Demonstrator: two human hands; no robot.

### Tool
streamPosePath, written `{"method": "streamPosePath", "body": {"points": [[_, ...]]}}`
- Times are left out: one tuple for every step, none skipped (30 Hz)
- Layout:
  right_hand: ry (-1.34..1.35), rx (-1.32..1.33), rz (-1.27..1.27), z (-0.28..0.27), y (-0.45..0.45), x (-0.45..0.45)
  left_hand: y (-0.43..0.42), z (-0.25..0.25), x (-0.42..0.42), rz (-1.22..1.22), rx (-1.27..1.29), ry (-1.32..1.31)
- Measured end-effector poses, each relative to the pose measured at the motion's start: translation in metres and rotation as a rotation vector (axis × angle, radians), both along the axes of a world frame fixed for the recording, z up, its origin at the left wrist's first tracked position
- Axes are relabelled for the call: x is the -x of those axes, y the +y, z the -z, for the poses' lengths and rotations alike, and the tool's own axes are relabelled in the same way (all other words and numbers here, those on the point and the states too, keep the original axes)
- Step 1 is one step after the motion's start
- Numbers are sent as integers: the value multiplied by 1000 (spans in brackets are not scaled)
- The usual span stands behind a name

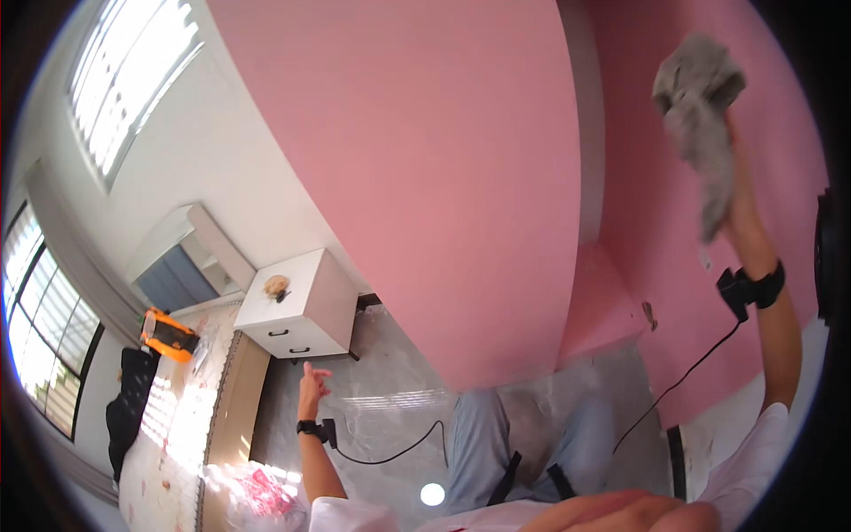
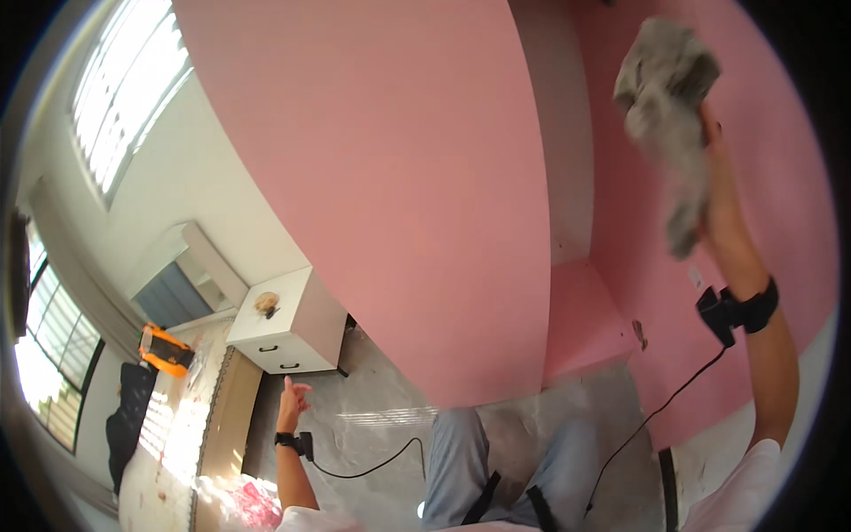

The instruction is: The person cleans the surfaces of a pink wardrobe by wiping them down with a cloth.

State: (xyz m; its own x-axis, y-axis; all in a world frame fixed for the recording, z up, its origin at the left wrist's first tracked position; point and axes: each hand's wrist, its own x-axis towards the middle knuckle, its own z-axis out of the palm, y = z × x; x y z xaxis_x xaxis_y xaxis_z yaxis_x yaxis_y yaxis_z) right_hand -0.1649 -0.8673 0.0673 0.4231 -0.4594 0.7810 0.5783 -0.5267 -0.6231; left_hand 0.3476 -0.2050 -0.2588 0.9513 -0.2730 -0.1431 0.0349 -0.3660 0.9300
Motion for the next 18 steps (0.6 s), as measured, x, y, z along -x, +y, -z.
{"method": "streamPosePath", "body": {"points": [[6,-86,113,-5,22,-26,28,10,0,-78,20,105],[23,-182,229,-8,41,-46,52,0,11,-125,-43,69],[-27,-191,213,-8,38,-60,76,-12,20,-168,-107,36],[-24,-187,194,-18,41,-70,111,-13,10,-242,-86,21],[-20,-103,263,-31,48,-81,146,-19,7,-337,37,51],[-14,-21,335,-40,51,-91,172,-33,9,-495,41,49],[-5,75,430,-47,27,-105,193,-46,8,-648,46,45],[-10,77,430,-59,18,-122,217,-50,-5,-750,18,-46],[-77,190,404,-69,15,-137,236,-48,-12,-850,-17,-132],[-141,305,372,-78,29,-147,236,-52,-10,-853,-19,-125],[-143,306,373,-81,46,-151,236,-66,-18,-869,-55,-226],[-135,204,95,-93,89,-153,234,-81,-28,-883,-84,-340],[-133,106,-185,-104,115,-157,248,-83,-71,-764,-125,-552],[-143,110,-189,-110,121,-165,265,-80,-106,-643,-176,-750],[-248,400,147,-115,123,-175,204,-134,-56,-565,-148,-744],[-350,686,487,-118,128,-184,120,-207,15,-488,-118,-734],[-452,812,677,-121,138,-193,93,-230,23,-367,-97,-802],[-452,816,668,-124,148,-196,72,-245,31,-243,-76,-865]]}}
